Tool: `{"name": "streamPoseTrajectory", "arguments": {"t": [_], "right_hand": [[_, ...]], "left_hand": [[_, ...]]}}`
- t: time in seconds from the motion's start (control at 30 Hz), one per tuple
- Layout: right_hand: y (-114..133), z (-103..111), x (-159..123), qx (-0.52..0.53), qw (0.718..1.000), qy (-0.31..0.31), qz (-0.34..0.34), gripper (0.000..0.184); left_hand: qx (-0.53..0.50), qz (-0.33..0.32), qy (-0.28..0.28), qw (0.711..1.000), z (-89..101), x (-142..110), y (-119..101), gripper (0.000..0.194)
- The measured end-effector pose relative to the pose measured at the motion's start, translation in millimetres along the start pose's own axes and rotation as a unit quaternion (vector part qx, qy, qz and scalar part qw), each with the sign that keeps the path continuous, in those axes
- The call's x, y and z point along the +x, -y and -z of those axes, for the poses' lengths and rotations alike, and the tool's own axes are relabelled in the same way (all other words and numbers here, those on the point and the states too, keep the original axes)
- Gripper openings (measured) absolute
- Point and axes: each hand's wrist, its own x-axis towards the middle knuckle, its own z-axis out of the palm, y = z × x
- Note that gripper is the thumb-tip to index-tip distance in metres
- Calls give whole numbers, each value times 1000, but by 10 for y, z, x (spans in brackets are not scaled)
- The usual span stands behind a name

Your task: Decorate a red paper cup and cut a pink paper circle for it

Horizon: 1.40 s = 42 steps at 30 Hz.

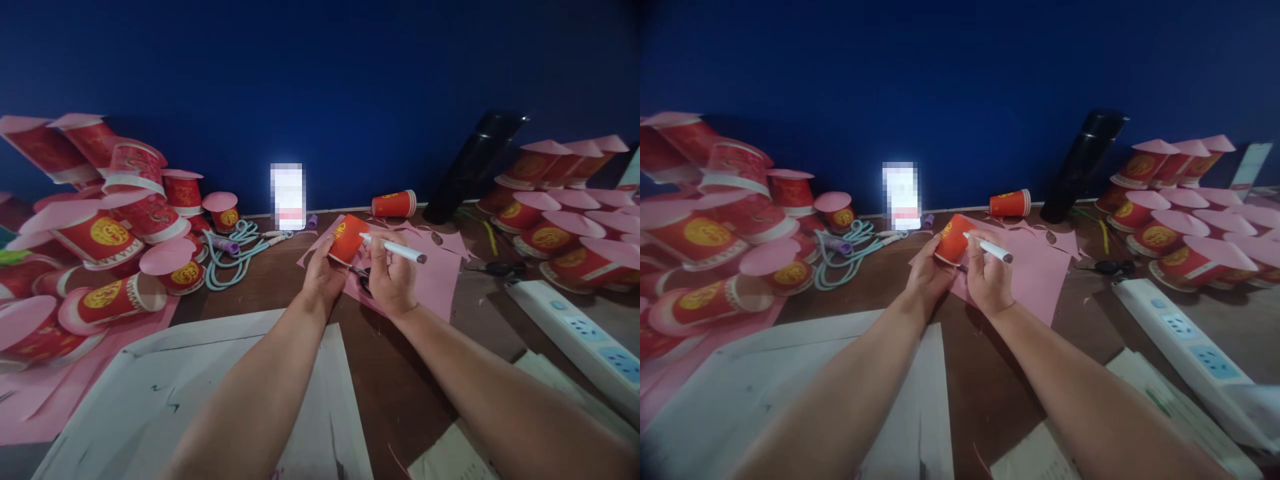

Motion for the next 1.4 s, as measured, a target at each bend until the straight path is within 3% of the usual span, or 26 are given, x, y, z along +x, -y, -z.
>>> {"name": "streamPoseTrajectory", "arguments": {"t": [0.8, 1.2, 1.3, 1.4], "right_hand": [[-55, -8, 0, -16, 1000, 5, 1, 19], [10, 5, -2, -1, 1000, 8, 10, 19], [2, 8, 11, 49, 999, -15, -11, 22], [-101, -6, 45, 78, 993, -43, -79, 25]], "left_hand": [[16, -4, 41, 999, 36, 11, 13, 10], [4, -3, 2, 1000, 20, 11, -2, 7], [-3, 2, -8, 1000, 17, 33, -2, 7], [-3, 20, -23, 1000, 14, 48, -7, 6]]}}
